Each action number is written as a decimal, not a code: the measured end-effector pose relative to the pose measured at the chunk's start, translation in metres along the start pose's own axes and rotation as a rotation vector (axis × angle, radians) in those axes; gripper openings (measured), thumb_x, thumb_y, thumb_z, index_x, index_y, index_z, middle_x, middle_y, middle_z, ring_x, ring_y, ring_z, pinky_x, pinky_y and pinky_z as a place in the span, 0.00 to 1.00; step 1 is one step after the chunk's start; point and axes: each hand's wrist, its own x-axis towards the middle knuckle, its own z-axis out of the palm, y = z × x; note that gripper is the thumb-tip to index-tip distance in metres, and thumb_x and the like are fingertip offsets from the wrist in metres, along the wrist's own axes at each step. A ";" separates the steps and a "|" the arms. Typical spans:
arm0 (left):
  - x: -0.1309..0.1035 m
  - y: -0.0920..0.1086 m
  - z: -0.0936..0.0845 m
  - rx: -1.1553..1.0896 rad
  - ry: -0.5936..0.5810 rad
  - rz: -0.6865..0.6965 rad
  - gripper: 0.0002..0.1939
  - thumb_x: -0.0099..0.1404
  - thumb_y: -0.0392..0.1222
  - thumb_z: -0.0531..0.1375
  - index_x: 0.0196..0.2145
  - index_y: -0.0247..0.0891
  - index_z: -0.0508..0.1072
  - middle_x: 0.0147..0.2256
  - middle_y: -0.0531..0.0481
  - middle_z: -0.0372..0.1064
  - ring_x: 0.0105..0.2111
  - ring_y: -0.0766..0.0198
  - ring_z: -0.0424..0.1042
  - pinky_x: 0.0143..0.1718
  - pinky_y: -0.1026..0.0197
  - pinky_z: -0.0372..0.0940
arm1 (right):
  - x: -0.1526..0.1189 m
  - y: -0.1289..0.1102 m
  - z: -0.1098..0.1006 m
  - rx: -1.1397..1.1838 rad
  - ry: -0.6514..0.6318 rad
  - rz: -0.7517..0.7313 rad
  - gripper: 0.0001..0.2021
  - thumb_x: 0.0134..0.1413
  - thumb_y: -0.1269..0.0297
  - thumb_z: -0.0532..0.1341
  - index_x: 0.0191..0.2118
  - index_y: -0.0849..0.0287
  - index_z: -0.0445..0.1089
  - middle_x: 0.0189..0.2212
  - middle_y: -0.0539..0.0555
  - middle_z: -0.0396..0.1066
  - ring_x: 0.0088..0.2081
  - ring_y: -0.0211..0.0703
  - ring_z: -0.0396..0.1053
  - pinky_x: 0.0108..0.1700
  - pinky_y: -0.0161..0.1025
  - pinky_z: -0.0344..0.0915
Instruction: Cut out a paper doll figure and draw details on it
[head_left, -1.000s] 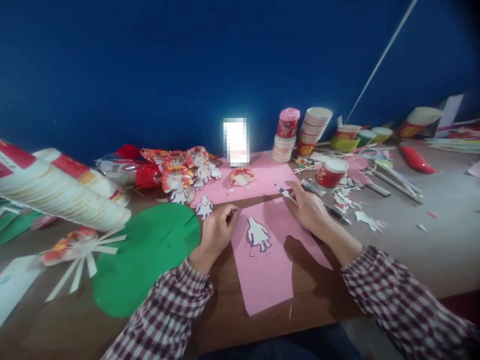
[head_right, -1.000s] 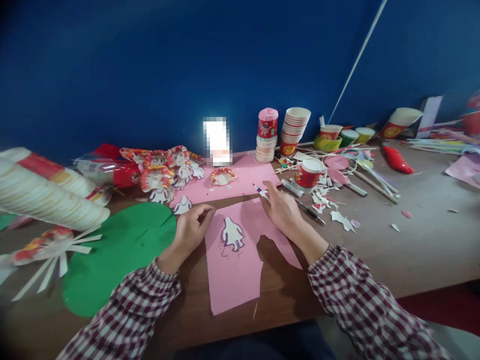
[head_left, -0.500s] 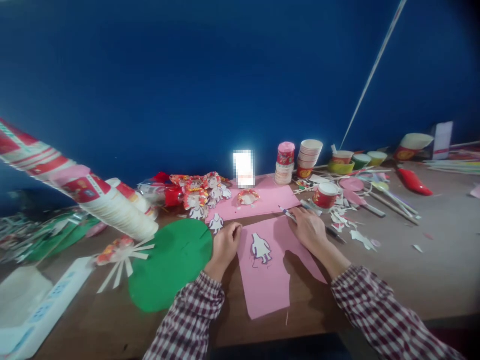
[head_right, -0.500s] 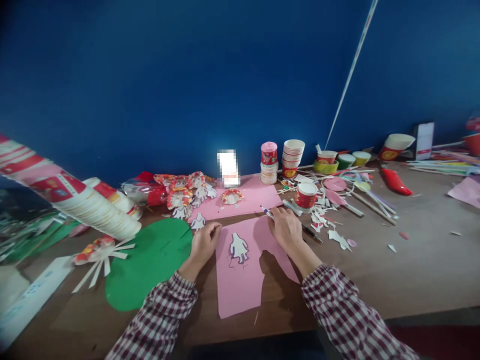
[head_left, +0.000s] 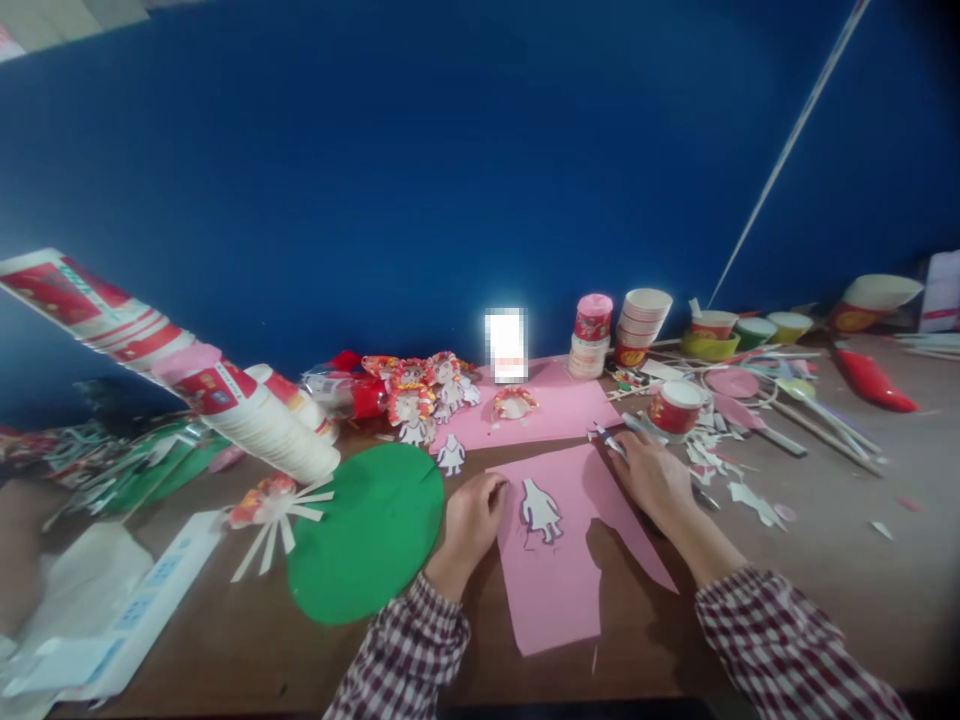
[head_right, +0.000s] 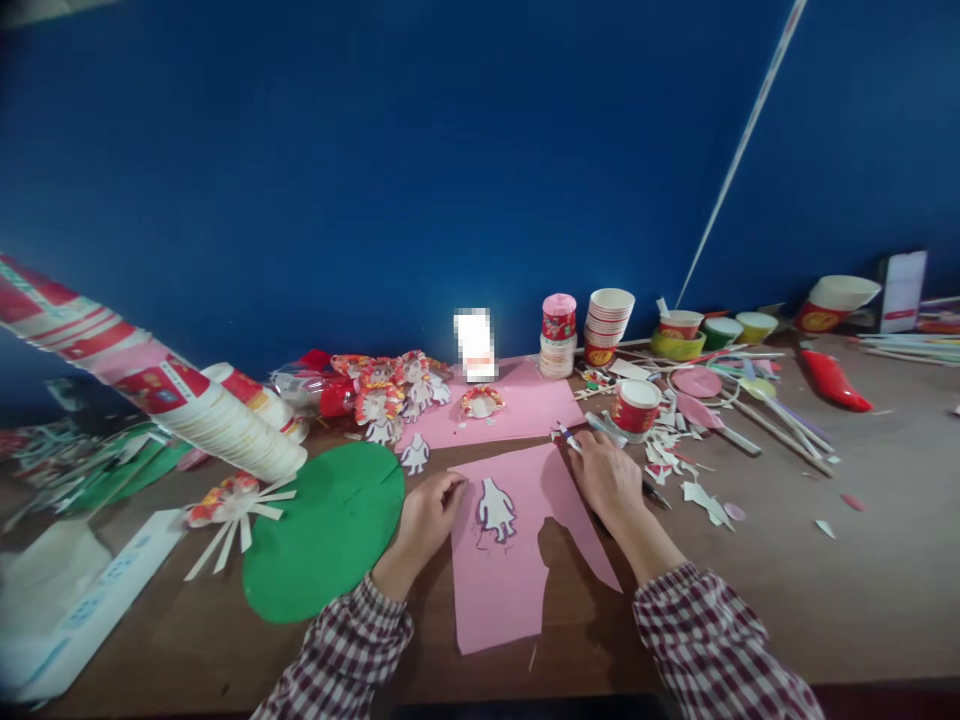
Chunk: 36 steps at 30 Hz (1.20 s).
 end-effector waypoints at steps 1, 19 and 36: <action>0.000 0.000 0.000 -0.002 0.000 -0.001 0.07 0.64 0.35 0.54 0.36 0.39 0.73 0.35 0.49 0.75 0.36 0.63 0.73 0.38 0.62 0.65 | 0.000 0.000 0.000 -0.005 0.005 -0.002 0.11 0.62 0.60 0.51 0.44 0.56 0.67 0.41 0.57 0.71 0.36 0.50 0.71 0.31 0.39 0.60; 0.005 -0.017 0.006 -0.010 -0.069 0.006 0.12 0.66 0.46 0.53 0.39 0.42 0.74 0.37 0.50 0.76 0.35 0.61 0.74 0.35 0.60 0.67 | -0.045 0.031 -0.019 0.190 0.091 0.124 0.07 0.58 0.63 0.56 0.40 0.57 0.69 0.34 0.53 0.74 0.35 0.44 0.72 0.35 0.36 0.61; 0.004 -0.016 0.006 -0.047 0.028 0.033 0.10 0.65 0.43 0.53 0.40 0.39 0.72 0.35 0.48 0.74 0.34 0.62 0.74 0.35 0.61 0.67 | -0.032 0.039 -0.020 -0.029 -0.087 0.080 0.09 0.60 0.64 0.53 0.39 0.59 0.70 0.35 0.59 0.72 0.34 0.49 0.72 0.31 0.38 0.57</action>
